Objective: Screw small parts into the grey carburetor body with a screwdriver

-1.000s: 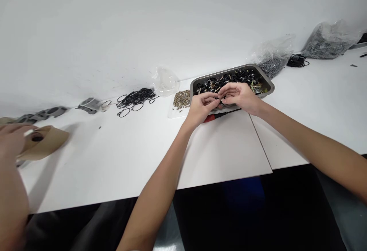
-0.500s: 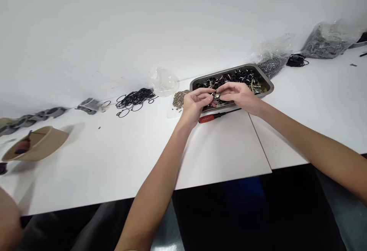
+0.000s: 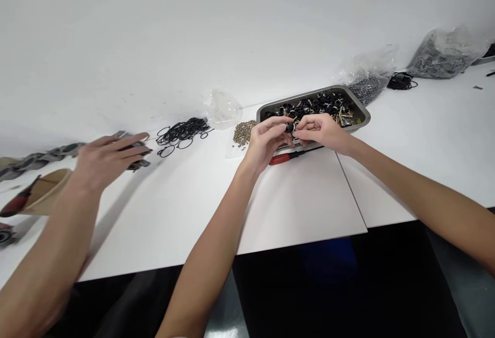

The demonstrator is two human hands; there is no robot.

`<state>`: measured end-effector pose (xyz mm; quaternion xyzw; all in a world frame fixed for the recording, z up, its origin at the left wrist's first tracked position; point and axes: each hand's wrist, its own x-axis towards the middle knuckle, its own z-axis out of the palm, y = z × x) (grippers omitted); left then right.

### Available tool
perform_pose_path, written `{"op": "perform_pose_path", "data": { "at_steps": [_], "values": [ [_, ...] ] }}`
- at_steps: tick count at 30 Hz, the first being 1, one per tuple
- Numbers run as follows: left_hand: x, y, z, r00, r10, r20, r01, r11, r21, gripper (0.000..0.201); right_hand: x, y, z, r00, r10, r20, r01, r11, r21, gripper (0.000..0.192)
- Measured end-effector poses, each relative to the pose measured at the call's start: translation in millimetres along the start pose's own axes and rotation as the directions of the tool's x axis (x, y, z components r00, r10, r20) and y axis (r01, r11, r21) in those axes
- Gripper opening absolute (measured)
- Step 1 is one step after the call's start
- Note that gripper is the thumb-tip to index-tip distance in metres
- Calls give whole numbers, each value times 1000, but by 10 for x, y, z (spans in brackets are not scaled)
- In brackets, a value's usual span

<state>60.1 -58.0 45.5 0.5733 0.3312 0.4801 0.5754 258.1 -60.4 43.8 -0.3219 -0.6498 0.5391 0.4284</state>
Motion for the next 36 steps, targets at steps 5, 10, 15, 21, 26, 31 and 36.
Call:
{"op": "perform_pose_path", "data": {
  "at_steps": [5, 10, 15, 21, 26, 31, 36],
  "values": [
    [3, -29, 33, 1000, 25, -17, -24, 998, 60, 30, -2, -39, 15, 999, -11, 48, 12, 1000, -7, 40],
    [-2, -35, 45, 998, 53, -25, -52, 997, 64, 30, -6, -44, 5, 997, -24, 76, 24, 1000, 3, 40],
    [-1, -27, 52, 998, 55, -37, -53, 997, 60, 31, -10, -36, -10, 996, -22, 88, 23, 1000, -11, 39],
    [-8, -21, 52, 996, 46, -74, -42, 998, 55, 29, -9, -26, -15, 994, -33, 105, 32, 999, 18, 34],
    [-15, -40, 41, 995, 67, -70, -58, 991, 123, 32, -22, -52, -22, 993, -19, 113, 20, 1000, -6, 31],
    [-8, -52, 34, 996, 42, -82, -32, 991, 129, 33, -30, -92, 1, 996, 5, 85, -2, 1000, -31, 35],
    [-14, -53, 31, 996, 34, -82, -23, 990, 139, 32, -18, -94, -54, 1000, -19, 5, 20, 991, -135, 38]
  ]
}}
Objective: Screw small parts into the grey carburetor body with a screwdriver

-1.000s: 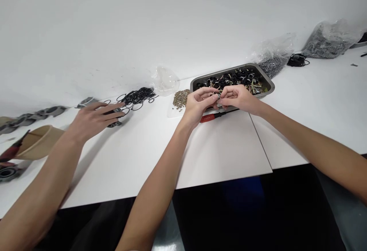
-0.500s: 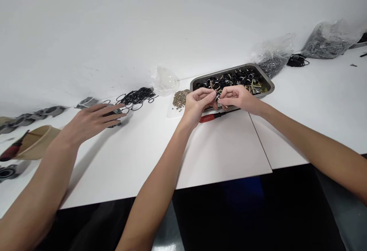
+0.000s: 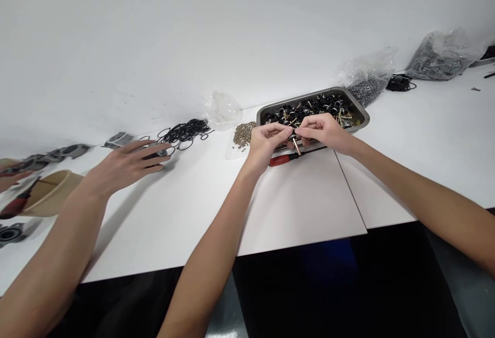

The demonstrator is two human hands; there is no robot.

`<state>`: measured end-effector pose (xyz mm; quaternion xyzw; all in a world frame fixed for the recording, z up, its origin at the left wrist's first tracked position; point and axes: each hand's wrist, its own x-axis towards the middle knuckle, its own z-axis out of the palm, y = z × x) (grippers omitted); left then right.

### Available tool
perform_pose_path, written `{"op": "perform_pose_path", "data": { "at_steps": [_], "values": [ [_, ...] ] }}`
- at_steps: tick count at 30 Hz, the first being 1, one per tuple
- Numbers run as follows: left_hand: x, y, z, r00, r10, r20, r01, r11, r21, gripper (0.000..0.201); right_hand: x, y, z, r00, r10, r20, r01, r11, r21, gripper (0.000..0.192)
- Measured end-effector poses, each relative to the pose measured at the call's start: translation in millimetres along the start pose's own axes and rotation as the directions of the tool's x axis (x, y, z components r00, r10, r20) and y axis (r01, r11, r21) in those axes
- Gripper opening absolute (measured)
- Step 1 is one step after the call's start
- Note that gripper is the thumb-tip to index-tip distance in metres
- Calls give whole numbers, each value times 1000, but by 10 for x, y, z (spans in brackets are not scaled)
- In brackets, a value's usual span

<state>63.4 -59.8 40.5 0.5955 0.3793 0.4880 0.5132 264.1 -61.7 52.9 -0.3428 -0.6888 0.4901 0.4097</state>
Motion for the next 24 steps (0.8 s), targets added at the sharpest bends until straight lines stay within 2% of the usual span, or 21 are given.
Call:
{"op": "perform_pose_path", "data": {
  "at_steps": [3, 6, 9, 14, 24],
  "values": [
    [-9, 11, 3, 1000, -6, -1, 6, 1000, 11, 32, 15, 85, -156, 983, -76, -167, 35, 970, -240, 33],
    [-16, 38, 8, 1000, -22, -9, 22, 999, 25, 32, 27, 185, -320, 948, -168, -272, 21, 881, -473, 26],
    [-21, 70, 14, 1000, -13, -18, 14, 999, 44, 33, 27, 224, -377, 958, -138, -250, -18, 843, -537, 23],
    [-20, 100, 25, 999, 6, -32, -5, 999, 40, 33, 18, 193, -320, 982, -93, -167, -42, 748, -663, 20],
    [9, 69, 45, 998, 2, -57, -3, 1000, -18, 29, 10, 211, -337, 984, -83, -158, -46, 735, -676, 21]
  ]
}}
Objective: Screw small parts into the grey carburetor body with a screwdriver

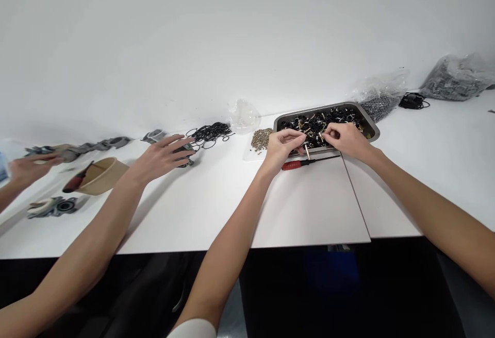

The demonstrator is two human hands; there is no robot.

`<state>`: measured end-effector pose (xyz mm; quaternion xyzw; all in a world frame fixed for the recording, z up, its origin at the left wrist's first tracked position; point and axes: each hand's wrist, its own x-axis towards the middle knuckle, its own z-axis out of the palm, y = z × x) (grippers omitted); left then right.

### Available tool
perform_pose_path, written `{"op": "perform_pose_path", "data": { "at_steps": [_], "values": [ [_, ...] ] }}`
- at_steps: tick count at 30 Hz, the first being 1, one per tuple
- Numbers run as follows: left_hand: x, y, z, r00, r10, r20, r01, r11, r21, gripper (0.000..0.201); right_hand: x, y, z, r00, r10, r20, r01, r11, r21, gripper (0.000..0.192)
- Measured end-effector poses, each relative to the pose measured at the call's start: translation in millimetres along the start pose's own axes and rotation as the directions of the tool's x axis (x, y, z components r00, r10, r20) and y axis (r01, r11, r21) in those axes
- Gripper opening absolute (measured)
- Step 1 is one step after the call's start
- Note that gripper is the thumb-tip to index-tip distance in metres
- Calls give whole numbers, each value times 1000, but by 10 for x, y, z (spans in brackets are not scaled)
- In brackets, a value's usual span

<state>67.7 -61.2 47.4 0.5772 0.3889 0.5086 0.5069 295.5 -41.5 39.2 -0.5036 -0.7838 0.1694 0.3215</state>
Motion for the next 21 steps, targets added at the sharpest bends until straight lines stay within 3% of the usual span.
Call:
{"op": "perform_pose_path", "data": {
  "at_steps": [14, 21],
  "values": [
    [126, -116, -247, 991, 8, -132, -14, 999, -52, 44, 1, 17, -14, 1000, 7, 27, -6, 1000, -27, 21],
    [133, 19, -575, 942, 30, -335, -62, 995, -83, 44, -8, 7, -27, 999, 7, 33, -7, 1000, -13, 22]
  ]
}}
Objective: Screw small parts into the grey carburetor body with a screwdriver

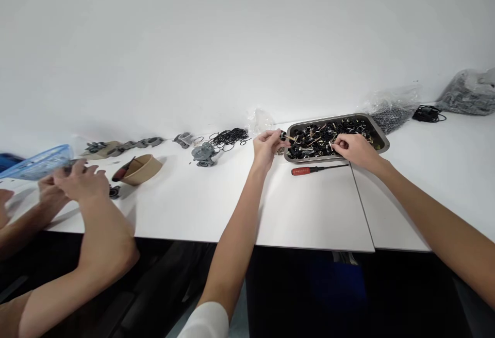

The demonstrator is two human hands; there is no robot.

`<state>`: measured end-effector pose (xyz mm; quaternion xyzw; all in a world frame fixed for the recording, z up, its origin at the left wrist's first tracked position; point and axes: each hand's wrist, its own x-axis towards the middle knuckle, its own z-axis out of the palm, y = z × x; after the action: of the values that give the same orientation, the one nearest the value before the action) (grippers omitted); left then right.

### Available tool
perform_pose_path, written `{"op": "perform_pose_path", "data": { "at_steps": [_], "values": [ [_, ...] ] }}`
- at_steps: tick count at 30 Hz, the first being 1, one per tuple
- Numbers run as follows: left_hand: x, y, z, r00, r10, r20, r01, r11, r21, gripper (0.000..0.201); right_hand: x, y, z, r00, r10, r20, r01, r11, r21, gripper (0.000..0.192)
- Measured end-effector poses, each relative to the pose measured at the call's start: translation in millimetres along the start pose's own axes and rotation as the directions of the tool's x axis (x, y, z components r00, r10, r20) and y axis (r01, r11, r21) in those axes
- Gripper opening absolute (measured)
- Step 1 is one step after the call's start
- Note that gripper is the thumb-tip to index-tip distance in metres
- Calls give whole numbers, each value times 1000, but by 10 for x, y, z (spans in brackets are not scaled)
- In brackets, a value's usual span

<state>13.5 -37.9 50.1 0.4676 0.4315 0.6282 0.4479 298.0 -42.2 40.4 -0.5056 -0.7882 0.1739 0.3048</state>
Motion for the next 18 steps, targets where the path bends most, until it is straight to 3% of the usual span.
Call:
{"op": "perform_pose_path", "data": {
  "at_steps": [8, 14, 18],
  "values": [
    [-19, 49, -907, 957, 21, -290, -29, 999, -26, 35, -2, -22, -23, 999, 24, 30, -24, 1000, 4, 22],
    [-296, 134, -1584, 858, 23, -514, 9, 998, 59, 27, -3, 2, -4, 1000, 14, 16, -14, 1000, -6, 23],
    [-287, 343, -1909, 799, 135, -586, -67, 988, 136, 34, -7, 0, -3, 1000, 17, 5, -17, 1000, -13, 22]
  ]
}}
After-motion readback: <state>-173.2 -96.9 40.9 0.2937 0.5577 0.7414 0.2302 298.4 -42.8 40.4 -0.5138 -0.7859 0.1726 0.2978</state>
